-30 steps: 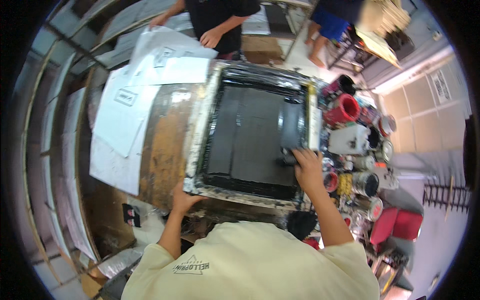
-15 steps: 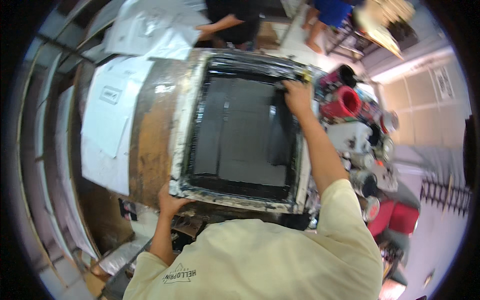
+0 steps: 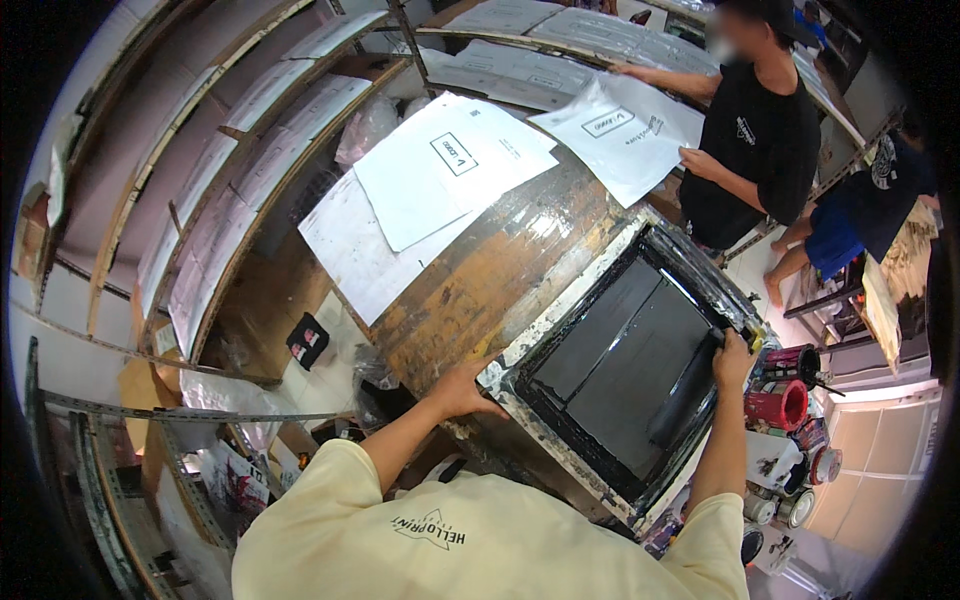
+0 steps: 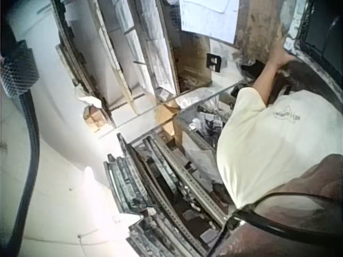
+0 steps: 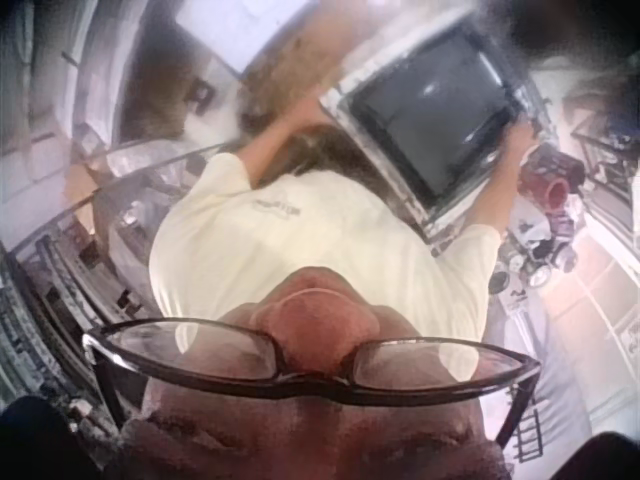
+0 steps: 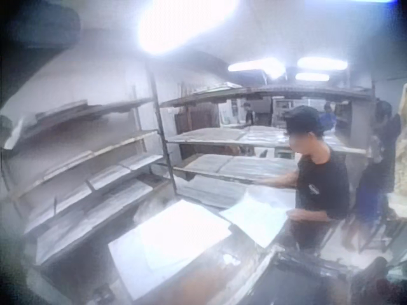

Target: The person performs screen printing on white packaging materials by hand, applying black ink through a screen frame onto each item, removing the printed items, and wiping the screen with a cloth.

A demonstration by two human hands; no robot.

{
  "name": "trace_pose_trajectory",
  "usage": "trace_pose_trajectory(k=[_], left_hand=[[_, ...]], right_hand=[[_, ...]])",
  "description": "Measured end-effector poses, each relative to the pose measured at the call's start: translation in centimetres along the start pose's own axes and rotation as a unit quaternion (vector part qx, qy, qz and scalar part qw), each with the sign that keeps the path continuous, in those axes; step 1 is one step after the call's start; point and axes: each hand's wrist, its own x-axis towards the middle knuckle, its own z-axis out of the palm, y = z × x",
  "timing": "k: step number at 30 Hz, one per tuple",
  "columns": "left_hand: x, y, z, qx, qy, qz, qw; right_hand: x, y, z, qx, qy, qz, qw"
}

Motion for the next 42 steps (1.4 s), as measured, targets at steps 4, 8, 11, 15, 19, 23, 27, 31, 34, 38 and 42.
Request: trace_pose_trajectory(k=[4, 8, 11, 15, 19, 23, 27, 31, 34, 38, 42], left_hand=[[0.6, -0.4, 0.6, -0.014, 0.005, 0.025, 1.0], [0.9, -0.6, 0.7, -0.038, 0.006, 0.045, 0.998], [-0.1, 1.2, -0.6, -0.06, 0.011, 0.043, 0.997], [0.7, -1.2, 0.9, -0.059, 0.034, 0.067, 0.995], [1.2, 1.4, 0.1, -0.072, 0.0, 0.035, 0.997], [2.1, -4.9, 3.5, -0.016, 0.114, 0.09, 0.989], [1.5, 0.3, 2.4, -0.053, 0.006, 0.067, 0.996], [2.4, -4.5, 4.4, 0.025, 0.091, 0.111, 0.989], [2.5, -4.3, 4.5, 0.093, 0.1, 0.118, 0.983], [2.7, -4.6, 4.6, 0.098, 0.1, 0.112, 0.984], [2.8, -4.8, 4.9, 0.14, 0.106, 0.102, 0.979]], right_hand=[[-5.1, 0.1, 1.2, 0.008, 0.047, 0.001, 0.999], [-12.5, -2.9, -0.6, 0.027, 0.023, -0.006, 0.999], [-20.0, -7.7, -4.4, 0.056, 0.052, -0.021, 0.997], [-28.9, -12.3, -9.4, 0.112, 0.011, -0.049, 0.992], [-30.2, -12.4, -10.2, 0.128, -0.054, -0.008, 0.99], [-28.8, -12.1, -13.0, 0.193, 0.02, 0.002, 0.981], [-34.5, -13.1, -10.6, 0.197, 0.025, 0.031, 0.98], [-35.0, -14.4, -8.4, 0.17, 0.026, 0.035, 0.985], [-35.1, -14.8, -6.8, 0.16, 0.012, 0.039, 0.986], [-34.5, -15.5, -5.7, 0.155, 0.01, 0.046, 0.987], [-33.8, -15.5, -5.1, 0.15, 0.014, 0.047, 0.987]])
